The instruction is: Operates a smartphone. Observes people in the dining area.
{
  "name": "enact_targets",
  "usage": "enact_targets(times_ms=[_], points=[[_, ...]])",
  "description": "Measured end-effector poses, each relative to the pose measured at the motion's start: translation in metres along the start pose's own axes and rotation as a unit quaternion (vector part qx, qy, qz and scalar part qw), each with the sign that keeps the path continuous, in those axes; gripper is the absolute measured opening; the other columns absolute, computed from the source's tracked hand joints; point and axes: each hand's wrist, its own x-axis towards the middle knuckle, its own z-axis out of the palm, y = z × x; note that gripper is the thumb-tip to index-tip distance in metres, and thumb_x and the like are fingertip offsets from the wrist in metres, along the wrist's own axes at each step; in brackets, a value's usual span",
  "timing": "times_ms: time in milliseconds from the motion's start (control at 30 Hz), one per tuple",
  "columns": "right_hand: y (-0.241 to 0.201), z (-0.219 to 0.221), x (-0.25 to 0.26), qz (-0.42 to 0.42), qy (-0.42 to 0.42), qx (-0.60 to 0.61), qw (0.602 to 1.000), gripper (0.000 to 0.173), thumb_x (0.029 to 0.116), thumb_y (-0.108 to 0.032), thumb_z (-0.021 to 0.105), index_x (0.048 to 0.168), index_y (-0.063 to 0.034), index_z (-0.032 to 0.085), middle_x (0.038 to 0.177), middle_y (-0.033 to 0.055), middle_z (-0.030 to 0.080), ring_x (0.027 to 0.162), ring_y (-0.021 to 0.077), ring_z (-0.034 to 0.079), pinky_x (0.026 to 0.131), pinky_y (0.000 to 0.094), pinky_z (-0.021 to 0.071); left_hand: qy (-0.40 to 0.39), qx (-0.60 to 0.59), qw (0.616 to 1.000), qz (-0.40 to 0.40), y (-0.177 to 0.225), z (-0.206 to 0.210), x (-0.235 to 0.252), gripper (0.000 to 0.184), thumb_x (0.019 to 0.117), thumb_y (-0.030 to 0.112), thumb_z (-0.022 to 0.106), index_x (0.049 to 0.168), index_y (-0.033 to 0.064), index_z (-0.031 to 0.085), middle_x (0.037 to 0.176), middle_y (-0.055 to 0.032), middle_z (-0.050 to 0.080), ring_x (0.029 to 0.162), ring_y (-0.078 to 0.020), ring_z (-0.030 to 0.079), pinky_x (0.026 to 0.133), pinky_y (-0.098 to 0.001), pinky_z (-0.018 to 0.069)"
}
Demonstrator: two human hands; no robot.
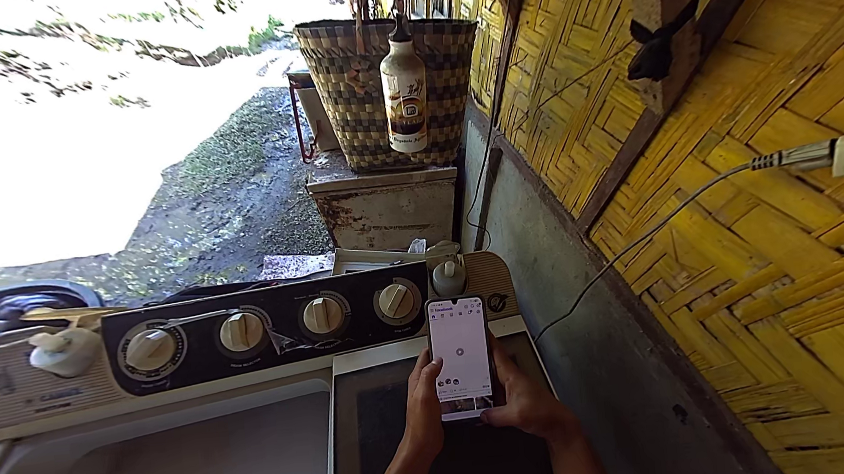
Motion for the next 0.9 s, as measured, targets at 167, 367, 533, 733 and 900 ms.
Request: enact_targets(times_ms=[167,367,533,733,900], points=[[0.0007,-0.0005,-0.0005,0.008,0.005,0.006,1.000,0.127,0.0660,0.022,0.064,0.159,-0.0059,-0.019,0.156,0.0144,0.041,0.131,0.0205,0.058,0.104,0.0392,0.0563,0.001,0.006,1.000,0.001,0.0007,-0.0002,-0.0011,0.043,0.1005,0.020,0.031,0.134,0.0030,0.050,0.109,-0.0041,0.069,0.095,-0.0076,0.070,0.082,-0.0271,0.0601],[0.0006,-0.0009,0.0005,0.006,-0.006,0.019,1.000,0.128,0.0654,0.024,0.063,0.158,-0.0077,-0.019,0.155,0.0142,0.042,0.130,0.0234,0.059,0.101,0.0420,0.0578,-0.013,-0.018,1.000,0.006,-0.0019,-0.0007,0.0010,0.043,0.1013,0.019,0.029,0.134,0.0020,0.051,0.106,-0.0061,0.071,0.093,-0.0116,0.072,0.081,-0.0306,0.0617],[0.0004,-0.0012,0.0005,0.007,-0.010,0.018,1.000,0.128,0.0660,0.023,0.063,0.158,-0.0080,-0.020,0.154,0.0136,0.043,0.130,0.0229,0.060,0.101,0.0416,0.0578,-0.013,-0.015,1.000,0.005,-0.0016,-0.0009,0.0010,0.043,0.1010,0.019,0.029,0.134,0.0023,0.050,0.106,-0.0061,0.071,0.093,-0.0116,0.072,0.081,-0.0307,0.0617],[0.0008,-0.0010,0.0001,0.003,-0.006,0.015,1.000,0.127,0.0666,0.023,0.063,0.158,-0.0073,-0.019,0.154,0.0136,0.043,0.130,0.0224,0.060,0.102,0.0413,0.0573,-0.010,-0.019,1.000,0.001,-0.0016,-0.0003,0.0007,0.042,0.1014,0.019,0.029,0.133,0.0025,0.051,0.106,-0.0064,0.071,0.092,-0.0119,0.072,0.080,-0.0309,0.0619],[0.0002,-0.0001,0.0002,0.007,-0.005,0.021,1.000,0.128,0.0653,0.023,0.064,0.158,-0.0066,-0.019,0.153,0.0144,0.043,0.129,0.0233,0.060,0.100,0.0419,0.0583,-0.008,-0.018,1.000,0.000,-0.0018,-0.0007,0.0009,0.042,0.1019,0.020,0.027,0.132,0.0026,0.051,0.105,-0.0063,0.071,0.092,-0.0118,0.072,0.079,-0.0307,0.0618]])
